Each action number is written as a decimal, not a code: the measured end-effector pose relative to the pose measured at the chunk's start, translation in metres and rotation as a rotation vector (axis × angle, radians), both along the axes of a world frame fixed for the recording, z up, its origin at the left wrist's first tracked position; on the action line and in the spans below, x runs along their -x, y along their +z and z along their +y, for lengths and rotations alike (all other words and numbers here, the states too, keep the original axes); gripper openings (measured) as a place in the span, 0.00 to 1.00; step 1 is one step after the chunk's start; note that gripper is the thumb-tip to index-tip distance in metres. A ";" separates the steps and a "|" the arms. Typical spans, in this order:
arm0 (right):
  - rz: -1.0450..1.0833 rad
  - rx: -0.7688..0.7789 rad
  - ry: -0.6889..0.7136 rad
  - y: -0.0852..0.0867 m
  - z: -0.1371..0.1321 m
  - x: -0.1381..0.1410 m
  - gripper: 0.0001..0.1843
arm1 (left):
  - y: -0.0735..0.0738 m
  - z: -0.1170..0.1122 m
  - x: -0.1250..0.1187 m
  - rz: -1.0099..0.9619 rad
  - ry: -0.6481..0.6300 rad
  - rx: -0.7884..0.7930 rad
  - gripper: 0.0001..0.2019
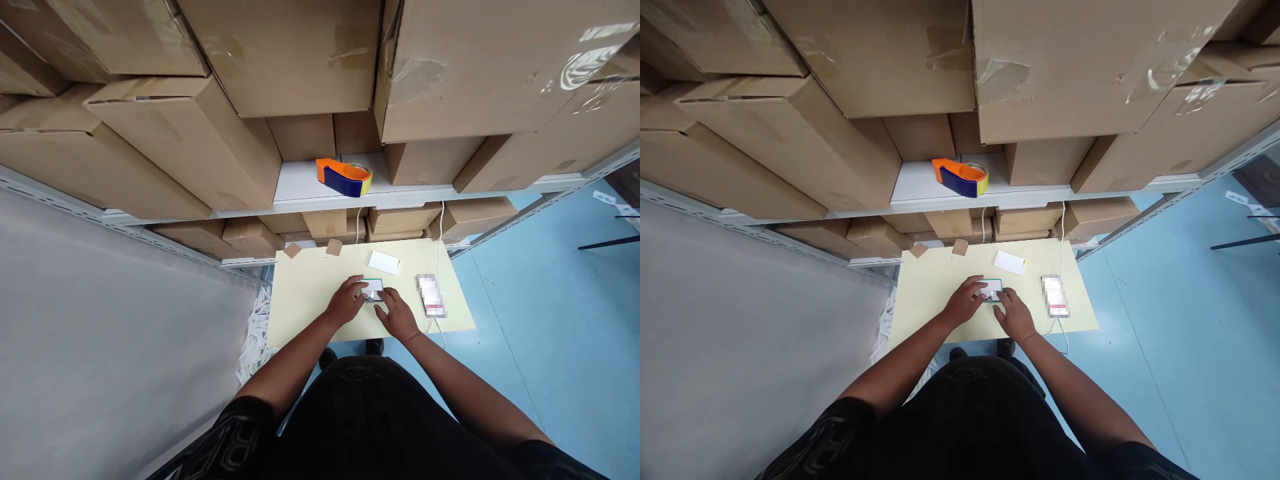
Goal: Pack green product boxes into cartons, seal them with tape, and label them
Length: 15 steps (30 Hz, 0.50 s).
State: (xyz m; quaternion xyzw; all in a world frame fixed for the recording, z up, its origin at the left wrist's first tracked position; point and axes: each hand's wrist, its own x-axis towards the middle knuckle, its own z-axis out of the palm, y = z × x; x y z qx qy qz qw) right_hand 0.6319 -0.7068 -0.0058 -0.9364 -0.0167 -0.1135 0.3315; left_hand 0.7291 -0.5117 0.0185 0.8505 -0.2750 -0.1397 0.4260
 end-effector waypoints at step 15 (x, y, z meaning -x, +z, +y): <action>0.517 -0.323 -0.084 -0.013 -0.007 -0.008 0.38 | -0.035 0.005 0.033 0.497 0.157 0.159 0.43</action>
